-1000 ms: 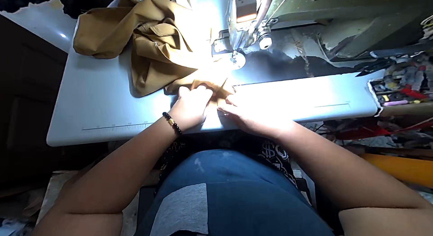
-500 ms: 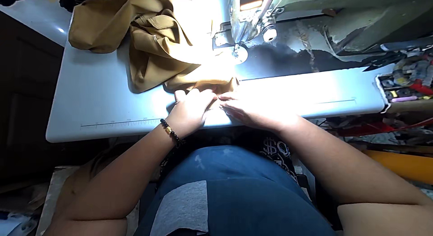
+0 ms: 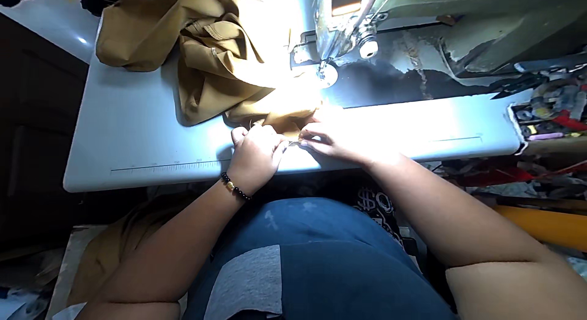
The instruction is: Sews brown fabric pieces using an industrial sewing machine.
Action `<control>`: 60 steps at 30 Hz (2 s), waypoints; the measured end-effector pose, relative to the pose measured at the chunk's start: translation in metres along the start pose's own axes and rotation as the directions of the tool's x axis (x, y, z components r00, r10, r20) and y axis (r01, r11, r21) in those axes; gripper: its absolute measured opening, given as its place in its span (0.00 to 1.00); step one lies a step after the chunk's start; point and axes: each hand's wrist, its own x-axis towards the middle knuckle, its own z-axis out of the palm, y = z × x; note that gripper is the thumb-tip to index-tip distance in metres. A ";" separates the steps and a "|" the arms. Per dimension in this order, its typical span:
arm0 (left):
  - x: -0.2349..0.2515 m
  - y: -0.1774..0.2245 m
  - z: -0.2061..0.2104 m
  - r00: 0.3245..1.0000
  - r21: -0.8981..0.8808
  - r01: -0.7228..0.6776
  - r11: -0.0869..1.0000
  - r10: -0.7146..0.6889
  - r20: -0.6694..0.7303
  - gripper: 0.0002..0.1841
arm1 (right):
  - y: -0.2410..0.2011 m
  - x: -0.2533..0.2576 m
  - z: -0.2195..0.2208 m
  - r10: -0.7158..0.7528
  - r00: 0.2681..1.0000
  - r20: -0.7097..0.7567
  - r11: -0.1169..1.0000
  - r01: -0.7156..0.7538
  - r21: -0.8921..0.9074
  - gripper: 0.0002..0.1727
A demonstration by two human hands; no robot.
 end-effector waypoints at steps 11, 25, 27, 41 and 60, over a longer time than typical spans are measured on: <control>0.005 0.000 -0.002 0.997 -0.132 0.080 0.988 -0.080 0.004 0.04 | -0.017 0.013 -0.005 0.276 0.961 0.016 0.960 -0.276 0.035 0.16; 0.002 -0.007 0.004 0.989 0.085 -0.088 0.992 0.078 0.122 0.16 | -0.006 0.003 0.009 -0.039 0.996 -0.077 0.966 0.018 -0.257 0.16; 0.007 -0.007 0.001 0.990 -0.029 -0.014 0.999 0.018 0.137 0.17 | -0.005 0.005 0.004 0.034 0.999 -0.008 0.984 -0.035 -0.176 0.23; 0.029 0.000 -0.006 0.982 0.079 -0.035 0.996 0.019 0.190 0.15 | 0.002 0.007 0.008 -0.110 0.987 -0.115 0.953 0.071 -0.295 0.12; 0.065 0.003 -0.025 0.869 0.038 0.171 0.985 -0.169 0.465 0.08 | 0.015 0.004 0.004 0.278 0.913 -0.299 0.948 -0.311 -0.067 0.19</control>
